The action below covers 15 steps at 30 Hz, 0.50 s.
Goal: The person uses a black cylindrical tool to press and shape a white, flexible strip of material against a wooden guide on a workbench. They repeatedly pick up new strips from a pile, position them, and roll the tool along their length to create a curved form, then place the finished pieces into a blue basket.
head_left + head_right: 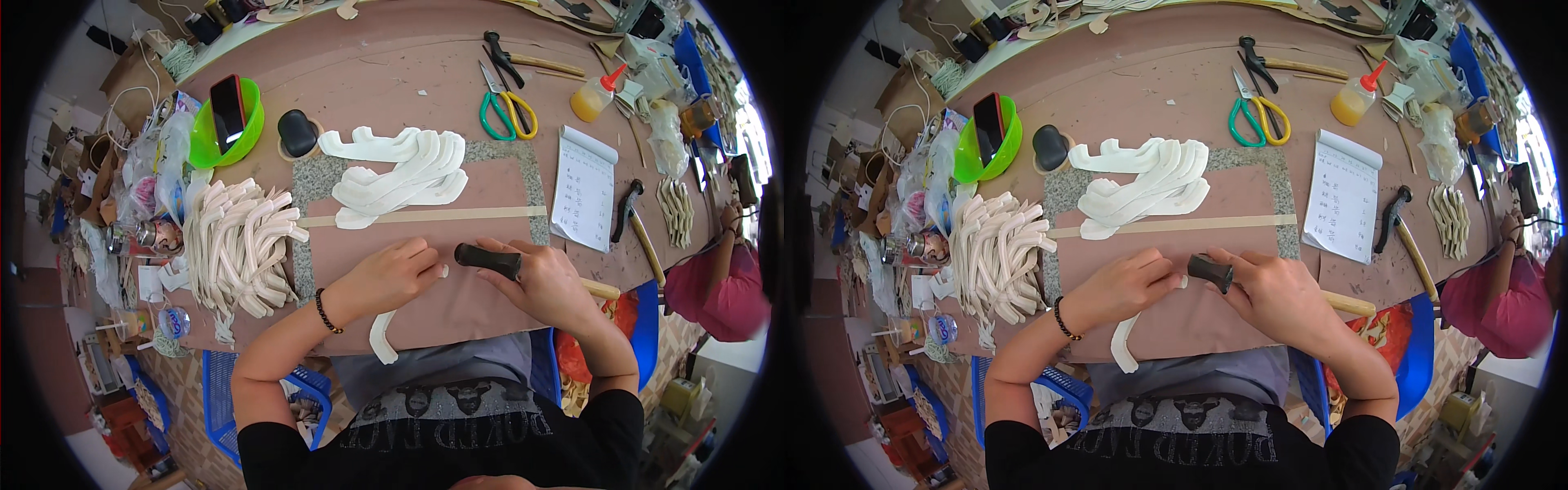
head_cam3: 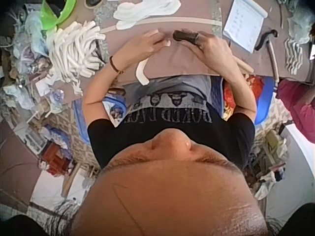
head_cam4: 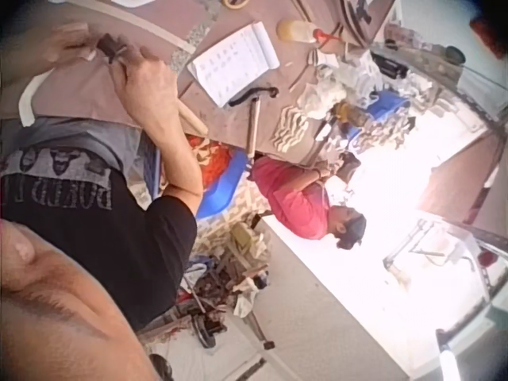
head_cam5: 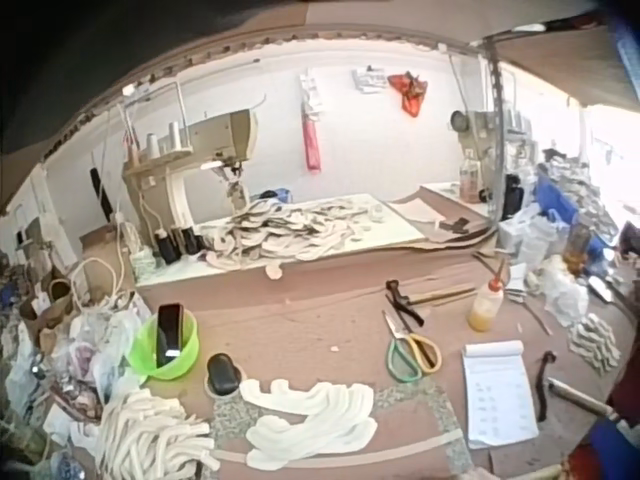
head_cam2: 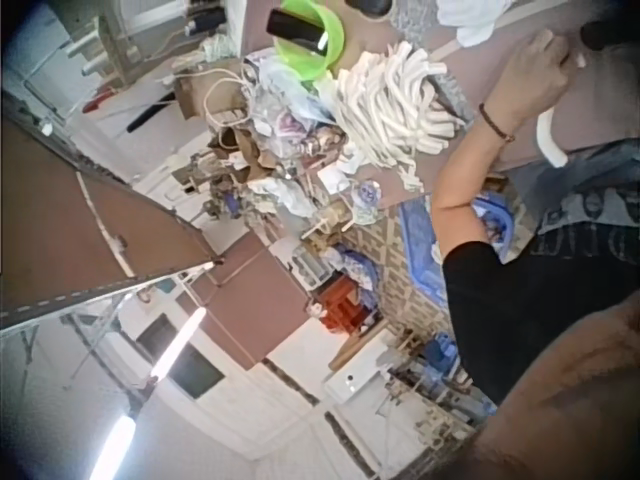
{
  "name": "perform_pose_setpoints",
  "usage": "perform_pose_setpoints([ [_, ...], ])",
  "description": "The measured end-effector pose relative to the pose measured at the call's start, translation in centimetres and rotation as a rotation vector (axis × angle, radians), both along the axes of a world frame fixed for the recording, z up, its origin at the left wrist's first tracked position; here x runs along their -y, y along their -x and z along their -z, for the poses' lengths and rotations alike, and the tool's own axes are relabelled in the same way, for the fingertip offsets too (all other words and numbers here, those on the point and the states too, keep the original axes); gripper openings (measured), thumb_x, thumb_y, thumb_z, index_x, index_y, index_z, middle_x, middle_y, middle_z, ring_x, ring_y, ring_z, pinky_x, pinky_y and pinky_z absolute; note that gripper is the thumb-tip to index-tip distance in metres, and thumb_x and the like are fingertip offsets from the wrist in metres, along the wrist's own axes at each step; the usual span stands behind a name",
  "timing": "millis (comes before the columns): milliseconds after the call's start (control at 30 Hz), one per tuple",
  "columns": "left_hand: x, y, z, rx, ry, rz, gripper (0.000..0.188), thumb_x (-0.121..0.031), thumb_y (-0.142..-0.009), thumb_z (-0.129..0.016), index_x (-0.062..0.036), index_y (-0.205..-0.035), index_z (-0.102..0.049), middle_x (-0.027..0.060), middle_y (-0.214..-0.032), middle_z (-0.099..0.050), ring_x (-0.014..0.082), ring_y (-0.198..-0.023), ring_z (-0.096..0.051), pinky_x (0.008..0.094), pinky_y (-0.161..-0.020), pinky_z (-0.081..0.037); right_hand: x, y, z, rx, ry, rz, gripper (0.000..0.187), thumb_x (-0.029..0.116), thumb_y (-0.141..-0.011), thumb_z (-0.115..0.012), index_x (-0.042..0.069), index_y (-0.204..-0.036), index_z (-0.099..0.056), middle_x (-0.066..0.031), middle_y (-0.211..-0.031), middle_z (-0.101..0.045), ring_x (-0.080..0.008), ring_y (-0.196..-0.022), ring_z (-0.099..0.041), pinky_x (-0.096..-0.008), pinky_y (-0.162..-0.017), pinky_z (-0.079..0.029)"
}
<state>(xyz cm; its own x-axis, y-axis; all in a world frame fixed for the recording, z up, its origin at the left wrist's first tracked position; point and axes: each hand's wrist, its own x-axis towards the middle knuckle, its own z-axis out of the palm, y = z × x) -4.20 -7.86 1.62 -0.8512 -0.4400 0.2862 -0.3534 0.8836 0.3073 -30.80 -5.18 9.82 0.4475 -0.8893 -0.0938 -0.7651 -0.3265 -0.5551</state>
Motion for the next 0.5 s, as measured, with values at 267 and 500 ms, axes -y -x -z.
perform_pose_setpoints([
  [267, -0.6, -0.2, -0.1, 0.057, 0.116, 0.01, 0.021, -0.01, -0.083, -0.071, 0.0004, -0.101, -0.07, 0.0058, -0.098, -0.058, 0.0219, -0.093, -0.055, 0.0339, -0.074, -0.052, 0.0, -0.6, 0.4, 0.014, 0.025, -0.073, 0.046, 0.011, -0.085, -0.068, 0.007, -0.131, -0.067, -0.0162, -0.088, -0.07, -0.0368, -0.074, -0.07, -0.0455, -0.068, -0.057],
  [500, -1.0, -1.0, 0.9, -0.108, -0.107, -0.081, 0.017, -0.005, -0.086, -0.072, 0.0012, -0.102, -0.069, 0.0084, -0.102, -0.06, 0.0248, -0.093, -0.058, 0.037, -0.079, -0.052, -0.2, -1.2, 1.0, 0.037, 0.049, -0.098, 0.047, 0.008, -0.082, -0.069, 0.006, -0.129, -0.067, -0.0161, -0.09, -0.07, -0.036, -0.075, -0.07, -0.0451, -0.068, -0.058],
])
